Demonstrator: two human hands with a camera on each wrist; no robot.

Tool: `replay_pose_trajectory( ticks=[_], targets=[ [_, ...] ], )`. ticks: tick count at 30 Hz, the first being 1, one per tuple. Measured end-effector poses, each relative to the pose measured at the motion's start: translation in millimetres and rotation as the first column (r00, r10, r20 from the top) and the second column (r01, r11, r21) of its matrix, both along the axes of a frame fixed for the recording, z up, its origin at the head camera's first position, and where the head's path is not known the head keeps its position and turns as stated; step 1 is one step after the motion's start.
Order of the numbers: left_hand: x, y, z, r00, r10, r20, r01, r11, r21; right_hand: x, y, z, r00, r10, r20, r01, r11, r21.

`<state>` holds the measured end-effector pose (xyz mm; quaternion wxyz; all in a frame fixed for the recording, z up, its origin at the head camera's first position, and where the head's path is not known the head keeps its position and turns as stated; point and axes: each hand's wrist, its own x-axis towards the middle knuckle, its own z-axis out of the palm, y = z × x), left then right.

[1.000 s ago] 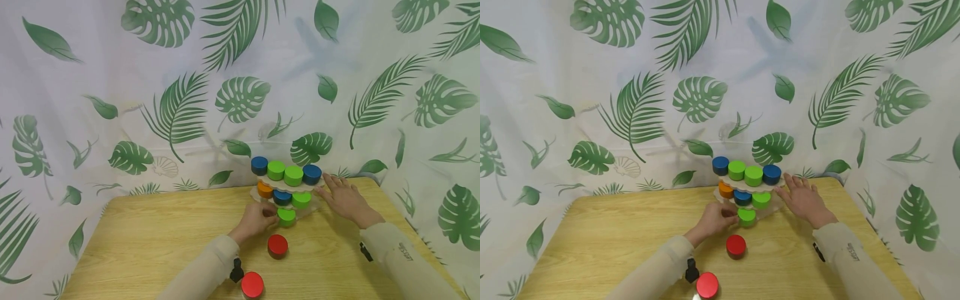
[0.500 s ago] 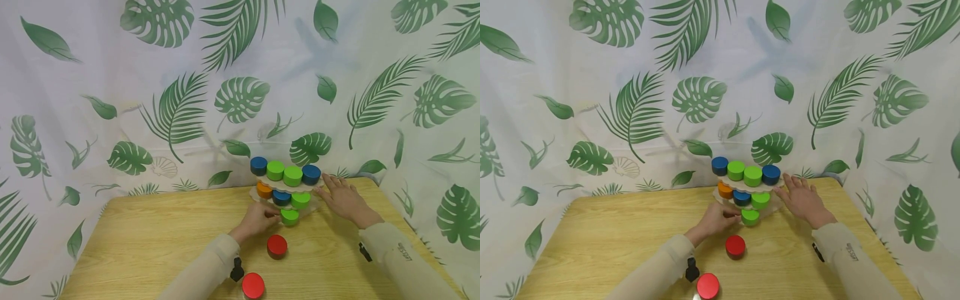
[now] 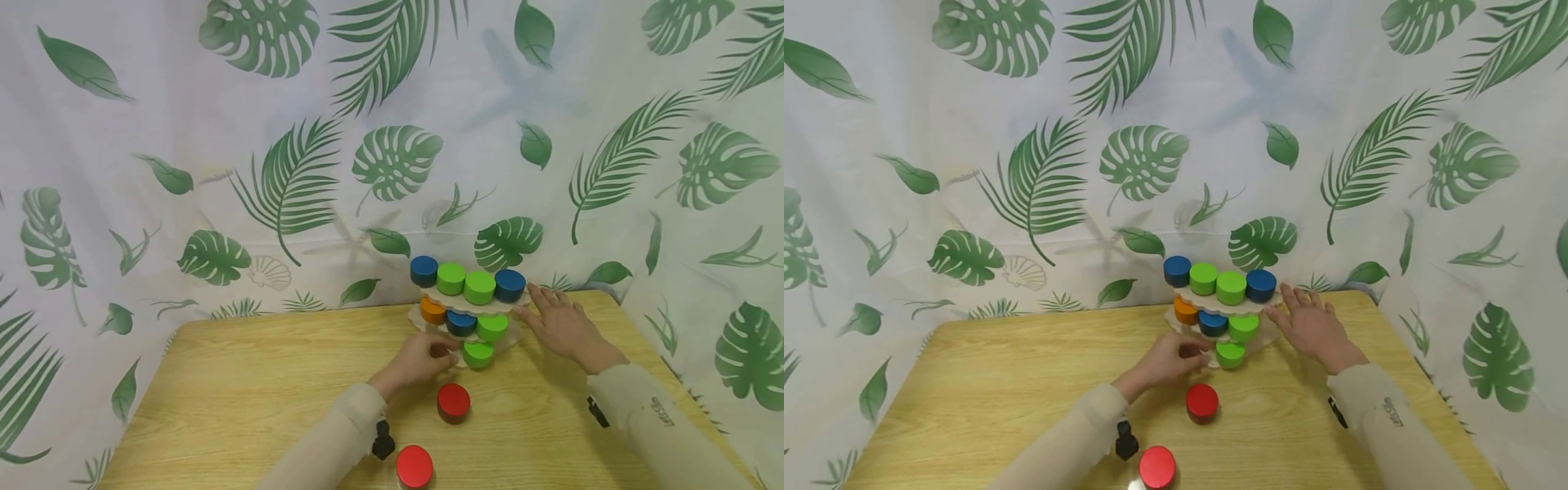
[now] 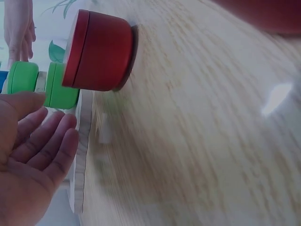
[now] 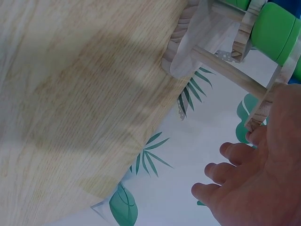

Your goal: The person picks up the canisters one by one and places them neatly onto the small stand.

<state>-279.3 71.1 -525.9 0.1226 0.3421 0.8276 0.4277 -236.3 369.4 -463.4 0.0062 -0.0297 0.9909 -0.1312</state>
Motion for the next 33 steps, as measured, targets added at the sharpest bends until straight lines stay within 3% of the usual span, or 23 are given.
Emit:
replay_pose_trajectory(
  ticks=[5,13,23,33],
  targets=[
    [2.0,-8.1,0.5,1.0,-0.01,0.007,0.009,0.999,0.044,0.6,0,0.2,1.0,0.005,-0.002,-0.005,1.0,-0.006],
    [8.2,-27.2,-1.3,0.992,-0.104,0.065,0.099,0.992,0.082,0.0,1,0.0,1.0,0.003,-0.001,-0.003,1.0,-0.007],
    [18.7,-46.6,-7.6,0.98,-0.136,0.148,0.128,0.99,0.062,0.0,1,0.3,1.0,0.01,0.003,-0.01,1.0,-0.011],
    [30.1,-51.6,-10.2,0.981,-0.141,0.135,0.144,0.989,-0.014,0.2,0,0.8,1.0,0.022,-0.003,-0.022,1.0,-0.012]
  ],
)
